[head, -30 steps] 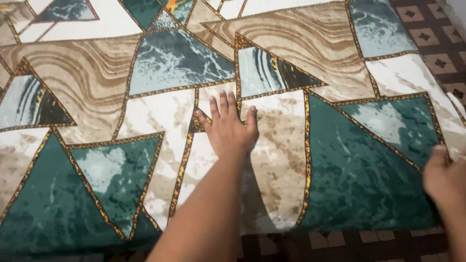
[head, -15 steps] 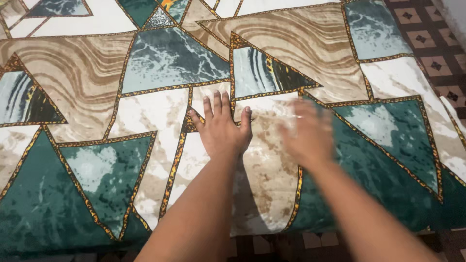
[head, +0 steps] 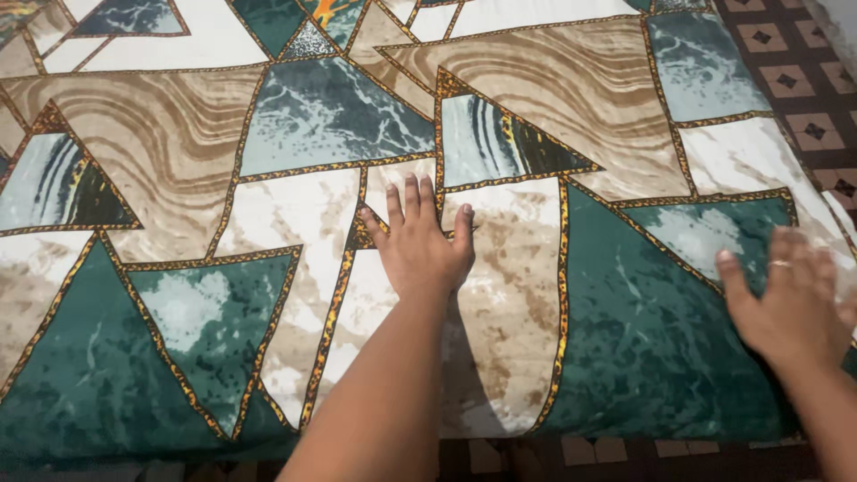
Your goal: The person smooths a patterned bedspread on a bed using both hands. They repeatedly pat, press, and rub the fabric to flatten it, moving systematically across the surface and along the edges.
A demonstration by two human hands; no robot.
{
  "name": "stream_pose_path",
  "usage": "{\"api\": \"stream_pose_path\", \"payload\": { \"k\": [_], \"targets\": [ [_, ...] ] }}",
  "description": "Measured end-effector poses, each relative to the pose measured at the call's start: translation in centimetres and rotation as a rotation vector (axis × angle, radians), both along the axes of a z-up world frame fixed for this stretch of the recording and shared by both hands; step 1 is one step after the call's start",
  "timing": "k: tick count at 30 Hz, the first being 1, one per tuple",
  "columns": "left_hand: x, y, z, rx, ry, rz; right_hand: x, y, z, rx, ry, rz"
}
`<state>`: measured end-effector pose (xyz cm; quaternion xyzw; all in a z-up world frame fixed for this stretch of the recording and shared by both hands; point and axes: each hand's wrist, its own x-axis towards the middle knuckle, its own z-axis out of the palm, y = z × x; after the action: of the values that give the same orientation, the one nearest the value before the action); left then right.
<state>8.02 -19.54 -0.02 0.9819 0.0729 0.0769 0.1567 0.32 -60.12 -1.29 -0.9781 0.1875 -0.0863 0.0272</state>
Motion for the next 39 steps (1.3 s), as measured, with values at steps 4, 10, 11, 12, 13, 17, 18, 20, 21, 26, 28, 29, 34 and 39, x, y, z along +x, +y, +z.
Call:
{"api": "stream_pose_path", "payload": {
  "k": [4, 10, 11, 12, 13, 17, 18, 20, 21, 26, 28, 29, 34, 39],
  "targets": [
    [-0.1, -0.1, 0.0, -0.001, -0.024, 0.002, 2.9, 5.6, 1.0, -0.021, -0.228, 0.107],
    [0.2, 0.0, -0.9, 0.001, -0.036, -0.008, 9.2, 25.3, -0.9, 0.327, -0.219, 0.528],
    [0.4, 0.0, -1.3, 0.010, -0.051, -0.014, 9.7, 27.9, -1.1, 0.332, -0.278, 0.665],
    [0.5, 0.2, -1.6, 0.022, -0.064, -0.018, 10.0, 29.4, -1.3, 0.338, -0.335, 0.803],
    [0.7, 0.3, -2.0, 0.004, -0.077, -0.020, 10.1, 29.7, -1.3, 0.346, -0.322, 0.780],
    [0.0, 0.6, -3.0, -0.021, -0.067, -0.036, 8.8, 29.8, -2.2, 0.393, -0.302, 0.746],
    [0.3, 0.7, -3.0, -0.019, -0.066, -0.036, 9.1, 29.7, -2.2, 0.400, -0.321, 0.762],
    [1.0, 1.2, -3.2, -0.038, -0.090, -0.087, 9.7, 29.9, -2.2, 0.356, -0.293, 0.707],
    [0.8, 1.7, -3.3, -0.046, -0.095, -0.109, 9.6, 30.0, -2.2, 0.338, -0.272, 0.683],
    [-1.6, 7.1, -1.9, -0.055, -0.108, -0.168, 8.8, 30.1, -1.5, 0.173, -0.268, 0.814],
    [-3.2, 10.0, -1.1, -0.050, -0.097, -0.126, 8.7, 30.2, -1.5, 0.147, -0.260, 0.827],
    [-4.0, 11.3, -0.8, -0.047, -0.107, -0.103, 8.7, 30.1, -1.5, 0.141, -0.257, 0.828],
    [-7.3, 16.1, -0.1, -0.087, -0.117, 0.073, 8.9, 29.9, -1.5, 0.111, -0.229, 0.853],
    [-8.4, 16.8, -0.4, -0.039, -0.125, 0.362, 8.6, 30.0, -1.5, 0.078, -0.232, 0.856]
  ]
}}
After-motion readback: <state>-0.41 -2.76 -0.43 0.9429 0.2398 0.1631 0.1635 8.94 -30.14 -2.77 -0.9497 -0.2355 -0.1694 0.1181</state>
